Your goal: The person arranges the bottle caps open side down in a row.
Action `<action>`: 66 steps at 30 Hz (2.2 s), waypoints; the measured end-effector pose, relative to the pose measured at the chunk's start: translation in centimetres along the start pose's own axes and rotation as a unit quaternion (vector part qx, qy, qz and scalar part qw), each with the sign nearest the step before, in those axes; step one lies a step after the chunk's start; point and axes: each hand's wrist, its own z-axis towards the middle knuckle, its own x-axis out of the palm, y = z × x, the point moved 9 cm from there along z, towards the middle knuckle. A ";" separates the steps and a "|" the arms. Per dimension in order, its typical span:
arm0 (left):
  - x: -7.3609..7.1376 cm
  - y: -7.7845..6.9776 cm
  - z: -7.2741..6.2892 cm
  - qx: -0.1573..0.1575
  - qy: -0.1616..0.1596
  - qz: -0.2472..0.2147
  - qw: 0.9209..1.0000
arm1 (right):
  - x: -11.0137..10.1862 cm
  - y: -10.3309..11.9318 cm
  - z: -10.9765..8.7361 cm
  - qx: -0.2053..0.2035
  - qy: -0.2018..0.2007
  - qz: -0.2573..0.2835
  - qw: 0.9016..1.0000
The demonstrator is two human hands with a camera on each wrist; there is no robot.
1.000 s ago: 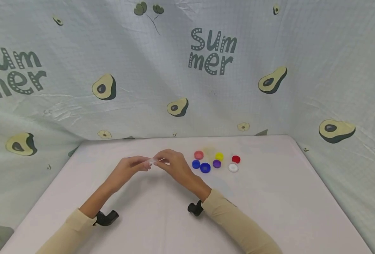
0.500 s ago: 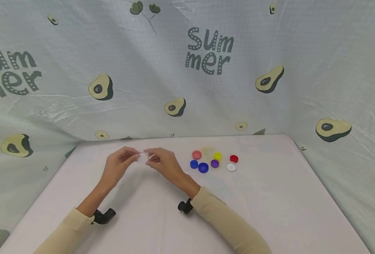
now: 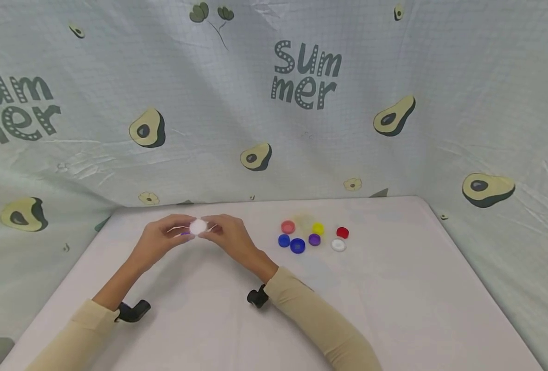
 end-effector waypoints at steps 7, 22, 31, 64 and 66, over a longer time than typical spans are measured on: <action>-0.5 1.4 0.5 -0.023 0.024 0.024 0.999 | 1.2 -1.0 1.0 0.049 0.048 0.003 0.998; -0.9 6.0 2.3 -0.079 0.097 0.064 0.990 | 3.9 -3.9 3.1 0.090 0.122 -0.087 0.985; -0.2 7.1 3.4 -0.055 0.138 0.097 0.984 | 5.1 -6.1 3.6 0.156 0.154 -0.088 0.972; 0.2 9.2 4.3 -0.061 0.183 0.195 0.962 | 6.7 -8.0 4.0 0.169 0.136 -0.115 0.969; 0.3 9.1 4.4 -0.057 0.180 0.200 0.961 | 6.6 -8.2 4.0 0.174 0.131 -0.107 0.970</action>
